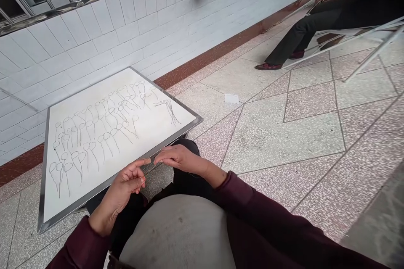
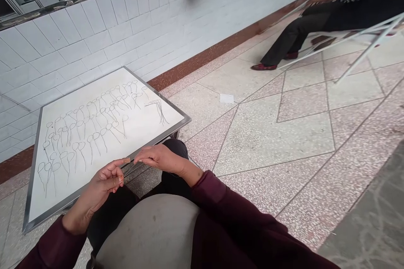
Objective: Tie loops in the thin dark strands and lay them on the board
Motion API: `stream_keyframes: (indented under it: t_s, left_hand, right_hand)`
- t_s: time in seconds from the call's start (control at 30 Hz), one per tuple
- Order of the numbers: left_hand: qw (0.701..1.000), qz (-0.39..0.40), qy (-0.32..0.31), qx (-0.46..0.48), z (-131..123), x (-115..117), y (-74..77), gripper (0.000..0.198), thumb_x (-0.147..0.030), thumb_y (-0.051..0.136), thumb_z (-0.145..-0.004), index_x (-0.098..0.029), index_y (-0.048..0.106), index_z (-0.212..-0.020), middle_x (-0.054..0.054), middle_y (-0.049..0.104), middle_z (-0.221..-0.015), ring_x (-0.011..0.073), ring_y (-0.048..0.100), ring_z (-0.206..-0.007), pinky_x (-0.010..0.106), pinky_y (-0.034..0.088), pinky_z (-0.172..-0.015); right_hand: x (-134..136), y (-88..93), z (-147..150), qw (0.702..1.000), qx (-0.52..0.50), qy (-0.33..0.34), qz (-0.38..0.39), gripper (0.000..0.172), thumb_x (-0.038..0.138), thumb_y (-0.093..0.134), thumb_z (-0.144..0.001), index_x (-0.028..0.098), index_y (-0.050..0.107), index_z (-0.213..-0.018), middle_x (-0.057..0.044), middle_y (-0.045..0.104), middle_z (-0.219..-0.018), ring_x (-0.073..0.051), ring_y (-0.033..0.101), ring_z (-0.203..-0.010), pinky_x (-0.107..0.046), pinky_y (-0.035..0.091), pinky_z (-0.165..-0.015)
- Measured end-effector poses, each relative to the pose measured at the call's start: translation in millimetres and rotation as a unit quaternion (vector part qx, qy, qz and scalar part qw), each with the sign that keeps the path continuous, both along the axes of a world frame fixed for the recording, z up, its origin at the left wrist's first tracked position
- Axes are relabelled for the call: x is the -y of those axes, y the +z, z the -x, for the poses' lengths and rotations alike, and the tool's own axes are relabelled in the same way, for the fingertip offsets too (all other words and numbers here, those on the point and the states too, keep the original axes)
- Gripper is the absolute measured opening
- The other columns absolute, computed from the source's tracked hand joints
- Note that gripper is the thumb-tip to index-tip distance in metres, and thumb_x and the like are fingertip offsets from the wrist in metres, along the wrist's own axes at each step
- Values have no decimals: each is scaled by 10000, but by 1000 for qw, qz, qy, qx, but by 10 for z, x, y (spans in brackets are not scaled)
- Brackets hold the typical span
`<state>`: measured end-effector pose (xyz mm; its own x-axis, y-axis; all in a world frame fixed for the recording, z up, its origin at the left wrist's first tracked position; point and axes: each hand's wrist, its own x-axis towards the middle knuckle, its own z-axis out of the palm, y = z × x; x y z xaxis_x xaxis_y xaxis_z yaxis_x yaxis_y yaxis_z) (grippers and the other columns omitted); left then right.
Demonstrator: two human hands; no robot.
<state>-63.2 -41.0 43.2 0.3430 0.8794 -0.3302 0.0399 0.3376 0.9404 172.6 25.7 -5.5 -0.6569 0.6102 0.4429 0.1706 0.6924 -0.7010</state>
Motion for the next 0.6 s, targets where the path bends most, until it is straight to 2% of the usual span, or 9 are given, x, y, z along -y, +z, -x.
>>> stream_keyframes:
  t_s: [0.07,0.17,0.23,0.3,0.4,0.5,0.6]
  left_hand:
    - [1000,5,1,-7,53,5,-16,481,-250,674,-761,-231,630,-1240,-6,560,-677,87,420,-526,221,294,-499]
    - [999,17,13,-30,186,-2,-58,500,-265,691,-756,-226,620,-1249,-9,568,-684,82,422,-520,216,294,-499]
    - [998,14,37,-52,270,-19,-78,525,-296,701,-760,-222,599,-1270,-11,578,-690,77,420,-509,210,293,-491]
    - [995,-1,72,-65,298,-41,-75,552,-340,699,-775,-218,569,-1298,-9,588,-702,84,445,-527,207,313,-494]
    - [994,-11,94,-51,191,-69,-35,583,-415,670,-810,-217,526,-1339,25,633,-778,121,535,-634,229,407,-576]
    - [998,4,63,6,-26,-80,-3,605,-448,656,-821,-229,501,-1364,70,672,-895,147,583,-729,279,465,-691]
    - [997,18,65,43,-206,-77,-12,607,-409,705,-787,-225,529,-1337,49,671,-848,123,560,-670,261,452,-658]
  right_hand:
    - [-16,-28,-4,1000,2,-6,5,257,234,469,-964,243,706,-1064,-35,722,-944,-146,644,-787,-245,481,-722]
    - [-56,-45,-43,998,-5,-63,11,253,217,475,-947,233,709,-1041,-39,725,-946,-161,661,-829,-262,491,-741]
    - [-74,-37,-77,994,-9,-107,13,247,205,485,-930,227,712,-1025,-40,730,-934,-170,666,-831,-276,498,-747]
    - [-70,-19,-84,993,-14,-119,17,245,196,491,-919,224,712,-1020,-39,733,-931,-169,670,-818,-275,502,-732]
    - [-26,9,-29,994,-32,-103,17,258,191,477,-922,226,713,-1022,-41,735,-939,-164,674,-806,-270,505,-713]
    - [26,28,46,995,-41,-94,10,264,198,469,-928,233,710,-1028,-42,736,-939,-164,670,-812,-277,507,-738]
    - [58,51,75,995,-48,-82,3,260,209,472,-935,230,704,-1049,-43,730,-905,-155,658,-785,-273,505,-742]
